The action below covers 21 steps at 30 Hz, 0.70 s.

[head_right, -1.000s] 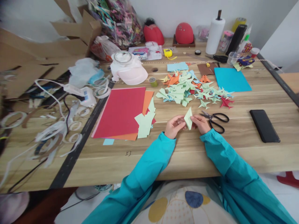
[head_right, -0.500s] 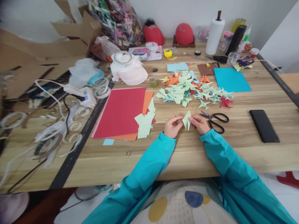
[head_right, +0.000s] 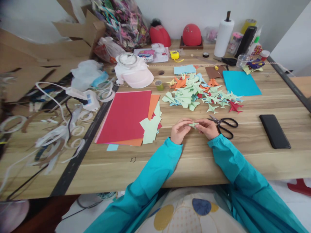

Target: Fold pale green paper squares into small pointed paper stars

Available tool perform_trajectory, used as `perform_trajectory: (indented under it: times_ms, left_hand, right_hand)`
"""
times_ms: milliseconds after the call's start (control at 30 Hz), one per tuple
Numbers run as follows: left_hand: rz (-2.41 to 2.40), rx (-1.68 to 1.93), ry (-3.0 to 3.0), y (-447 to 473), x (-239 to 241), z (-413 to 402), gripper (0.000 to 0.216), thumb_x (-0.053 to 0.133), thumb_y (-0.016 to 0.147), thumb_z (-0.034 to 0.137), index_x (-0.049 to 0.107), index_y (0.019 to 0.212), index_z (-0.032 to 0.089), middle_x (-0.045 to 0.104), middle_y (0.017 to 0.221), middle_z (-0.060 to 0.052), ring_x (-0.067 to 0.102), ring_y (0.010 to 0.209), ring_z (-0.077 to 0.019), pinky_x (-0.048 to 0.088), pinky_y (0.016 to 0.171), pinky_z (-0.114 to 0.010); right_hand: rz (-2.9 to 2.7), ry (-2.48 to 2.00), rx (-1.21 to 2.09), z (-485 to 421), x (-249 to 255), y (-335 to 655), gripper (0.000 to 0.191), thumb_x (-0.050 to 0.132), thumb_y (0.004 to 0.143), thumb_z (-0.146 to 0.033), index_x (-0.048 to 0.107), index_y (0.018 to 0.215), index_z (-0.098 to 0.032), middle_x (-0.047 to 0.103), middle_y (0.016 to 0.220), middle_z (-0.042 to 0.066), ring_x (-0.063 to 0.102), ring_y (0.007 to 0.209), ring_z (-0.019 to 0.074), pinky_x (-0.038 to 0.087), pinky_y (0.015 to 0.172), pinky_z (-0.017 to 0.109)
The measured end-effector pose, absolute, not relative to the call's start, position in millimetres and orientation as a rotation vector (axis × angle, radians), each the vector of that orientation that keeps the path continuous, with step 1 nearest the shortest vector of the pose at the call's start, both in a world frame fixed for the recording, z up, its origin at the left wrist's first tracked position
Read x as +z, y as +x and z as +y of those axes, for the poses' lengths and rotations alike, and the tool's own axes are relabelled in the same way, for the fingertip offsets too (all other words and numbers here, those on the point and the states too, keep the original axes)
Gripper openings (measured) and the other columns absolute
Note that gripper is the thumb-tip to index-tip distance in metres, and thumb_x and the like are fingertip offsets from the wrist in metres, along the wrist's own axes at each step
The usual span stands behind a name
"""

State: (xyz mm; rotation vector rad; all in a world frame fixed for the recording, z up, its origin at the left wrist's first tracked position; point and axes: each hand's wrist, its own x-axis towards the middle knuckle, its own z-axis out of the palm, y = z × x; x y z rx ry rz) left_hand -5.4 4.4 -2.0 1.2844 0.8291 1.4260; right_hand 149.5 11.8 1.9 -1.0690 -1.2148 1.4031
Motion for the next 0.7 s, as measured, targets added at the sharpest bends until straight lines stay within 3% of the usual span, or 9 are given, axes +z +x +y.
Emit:
perform_trajectory:
  times_ms: [167,333,567,700]
  left_hand:
    - [0.893,1.482,1.353,-4.3,-2.8,5.5,0.009,0.07,0.065,0.02,0.068,0.073,0.016,0.059,0.089,-0.008,0.059,0.088,-0.017,0.048,0.081,-0.033]
    - [0.975,1.493,1.349,-4.1,-4.5,6.3,0.008,0.07,0.066,0.023,0.066,0.066,0.016,0.061,0.086,-0.007,0.059,0.084,-0.0163,0.049,0.077,-0.032]
    - [0.965,1.378,1.038,1.3,-7.9,6.9,0.039,0.076,0.056,0.025,0.063,0.091,0.014,0.065,0.084,-0.007,0.062,0.074,-0.0154,0.051,0.067,-0.029]
    - [1.067,1.309,1.044,1.8,-10.4,7.2,0.027,0.075,0.056,0.026,0.066,0.078,0.013,0.066,0.071,-0.005,0.06,0.065,-0.0134,0.05,0.064,-0.028]
  right_hand:
    - [-1.211,-1.035,1.441,11.0,2.1,148.8,0.033,0.08,0.054,-0.029,0.067,0.083,-0.019,0.065,0.062,-0.001,0.051,0.044,0.0082,0.041,0.04,0.021]
    - [-1.134,-1.03,1.469,10.3,1.1,147.0,0.031,0.08,0.053,-0.027,0.066,0.08,-0.019,0.068,0.069,0.001,0.053,0.046,0.0093,0.042,0.04,0.022]
    - [-1.155,-1.016,1.426,10.4,2.8,146.8,0.045,0.079,0.056,-0.025,0.063,0.098,-0.02,0.066,0.077,0.001,0.055,0.052,0.0087,0.041,0.041,0.02]
    - [-1.163,-1.052,1.385,11.0,6.6,147.2,0.054,0.08,0.053,-0.028,0.061,0.102,-0.019,0.063,0.069,-0.001,0.052,0.048,0.0076,0.04,0.04,0.02]
